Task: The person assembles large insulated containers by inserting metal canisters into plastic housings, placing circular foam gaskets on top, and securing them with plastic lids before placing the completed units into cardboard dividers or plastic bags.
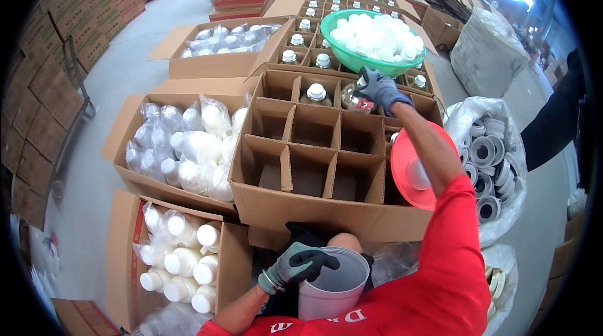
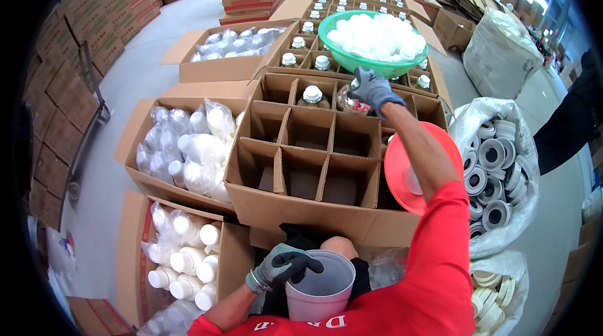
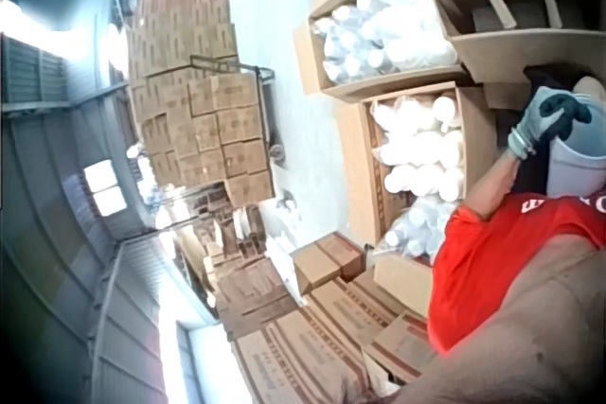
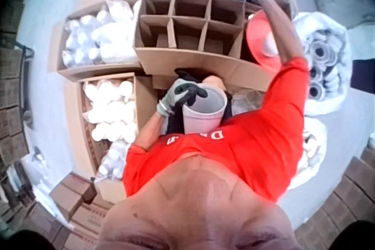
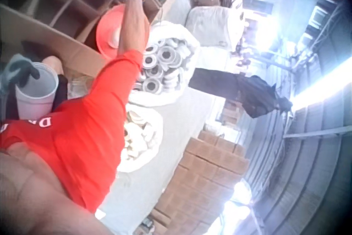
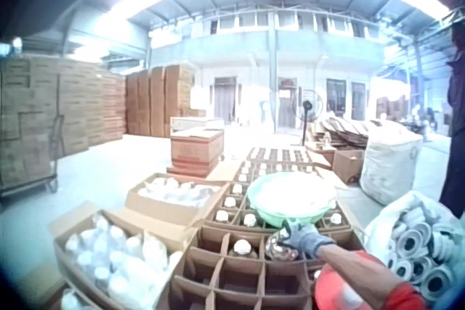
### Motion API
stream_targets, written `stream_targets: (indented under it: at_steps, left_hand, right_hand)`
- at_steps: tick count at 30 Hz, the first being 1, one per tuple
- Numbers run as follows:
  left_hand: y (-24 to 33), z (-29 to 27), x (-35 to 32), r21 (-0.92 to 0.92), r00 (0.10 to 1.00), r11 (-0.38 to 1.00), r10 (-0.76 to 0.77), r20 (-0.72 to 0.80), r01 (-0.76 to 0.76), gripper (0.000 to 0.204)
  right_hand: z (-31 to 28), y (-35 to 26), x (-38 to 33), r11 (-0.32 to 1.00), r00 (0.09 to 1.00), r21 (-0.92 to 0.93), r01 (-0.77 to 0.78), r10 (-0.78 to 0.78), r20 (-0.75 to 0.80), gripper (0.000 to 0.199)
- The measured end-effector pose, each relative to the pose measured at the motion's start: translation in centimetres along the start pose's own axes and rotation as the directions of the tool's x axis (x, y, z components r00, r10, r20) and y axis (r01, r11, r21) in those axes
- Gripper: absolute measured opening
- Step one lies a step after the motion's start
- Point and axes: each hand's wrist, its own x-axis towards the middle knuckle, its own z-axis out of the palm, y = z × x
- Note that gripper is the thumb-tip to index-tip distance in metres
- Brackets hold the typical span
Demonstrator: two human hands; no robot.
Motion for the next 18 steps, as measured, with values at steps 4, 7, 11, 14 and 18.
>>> stream_targets:
  at_steps: [4,7,11,14,18]
  left_hand:
    - [-1.9,-0.6,1.4,-0.082,0.977,0.986,0.132,-0.166,-0.147,0.041]
    - [-0.6,-1.8,3.6,0.781,0.801,0.566,0.58,-0.152,-0.262,0.034]
    - [1.1,-0.6,5.1,-0.064,0.815,0.928,0.287,-0.503,-0.367,0.039]
    - [3.2,1.3,5.3,0.009,0.81,0.908,0.377,-0.449,-0.418,0.052]
    - [5.3,2.4,3.3,0.051,0.786,0.937,0.319,-0.53,-0.346,0.062]
  right_hand:
    - [-8.3,-2.0,-5.2,0.961,0.904,-0.101,0.257,-0.276,-0.325,0.053]
    - [-14.9,-3.4,-13.1,0.939,0.833,-0.008,0.343,-0.308,-0.46,0.049]
    - [-14.5,-3.6,-21.0,0.827,0.824,0.387,0.408,-0.15,-0.547,0.04]
    - [-9.7,-2.1,-27.2,0.385,0.936,0.882,0.272,0.105,-0.335,0.03]
    - [-6.5,-7.6,-33.0,0.147,0.9,0.942,0.3,0.283,-0.331,0.033]
